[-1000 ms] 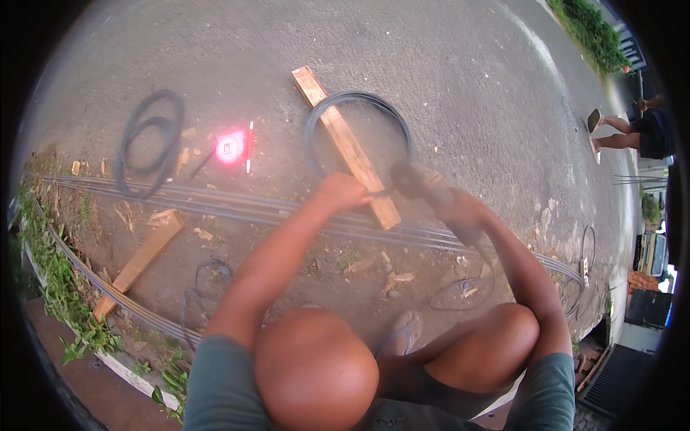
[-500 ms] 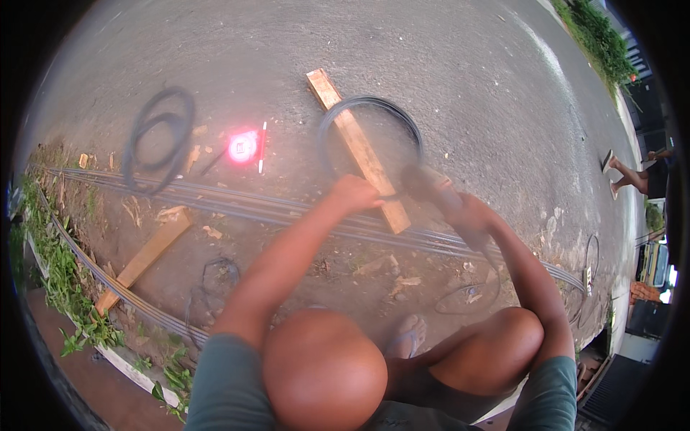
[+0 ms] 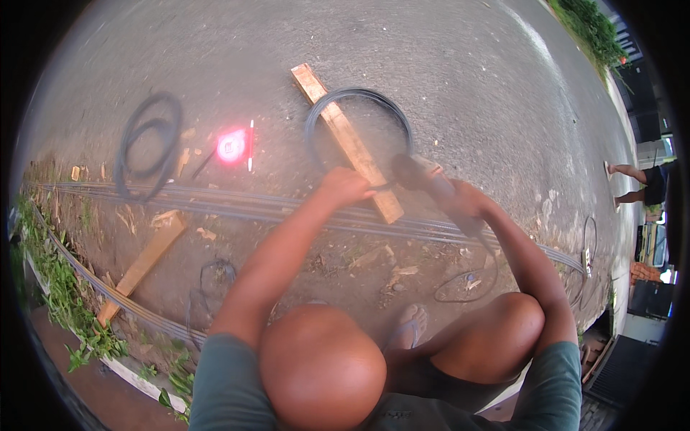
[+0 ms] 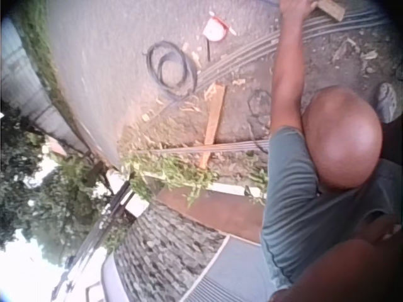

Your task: The person uses an angle grinder to cut a metal rod that is resting on a wooden plank. They hold the rod with one hand and operate the grinder with the other, producing sparks as the cut progresses. The person repeats this process on multiple sections of the rod.

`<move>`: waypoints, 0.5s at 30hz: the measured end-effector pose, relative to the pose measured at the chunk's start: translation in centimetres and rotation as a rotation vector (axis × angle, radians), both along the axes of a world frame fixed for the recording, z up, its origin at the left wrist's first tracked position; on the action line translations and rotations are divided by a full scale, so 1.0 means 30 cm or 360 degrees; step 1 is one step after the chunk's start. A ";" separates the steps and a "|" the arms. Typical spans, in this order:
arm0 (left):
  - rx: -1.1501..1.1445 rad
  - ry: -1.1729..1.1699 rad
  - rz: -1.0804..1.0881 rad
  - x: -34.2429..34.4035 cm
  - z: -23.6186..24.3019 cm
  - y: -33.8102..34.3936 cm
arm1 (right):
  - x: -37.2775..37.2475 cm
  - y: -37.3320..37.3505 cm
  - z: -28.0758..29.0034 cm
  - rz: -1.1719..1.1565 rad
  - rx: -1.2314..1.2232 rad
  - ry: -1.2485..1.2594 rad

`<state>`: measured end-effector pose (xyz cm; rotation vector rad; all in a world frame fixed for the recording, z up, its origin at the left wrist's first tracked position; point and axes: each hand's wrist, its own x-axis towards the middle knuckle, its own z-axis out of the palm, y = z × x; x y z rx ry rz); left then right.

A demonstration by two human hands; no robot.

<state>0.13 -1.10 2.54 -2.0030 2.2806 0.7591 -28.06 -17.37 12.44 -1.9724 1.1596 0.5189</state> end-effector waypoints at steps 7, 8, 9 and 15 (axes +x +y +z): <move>0.0015 -0.0033 -0.0019 0.002 0.006 -0.007 | -0.028 -0.011 -0.029 0.0055 -0.0047 -0.0021; 0.0022 -0.0025 -0.0017 -0.003 0.010 -0.009 | -0.037 -0.013 -0.043 0.0050 -0.0061 -0.0046; 0.0029 -0.0025 -0.0005 0.001 0.012 -0.011 | -0.031 -0.018 -0.060 0.0055 -0.0076 -0.0078; 0.0007 -0.0057 -0.0014 0.002 -0.003 -0.003 | -0.025 -0.030 -0.069 0.0076 -0.0080 -0.0025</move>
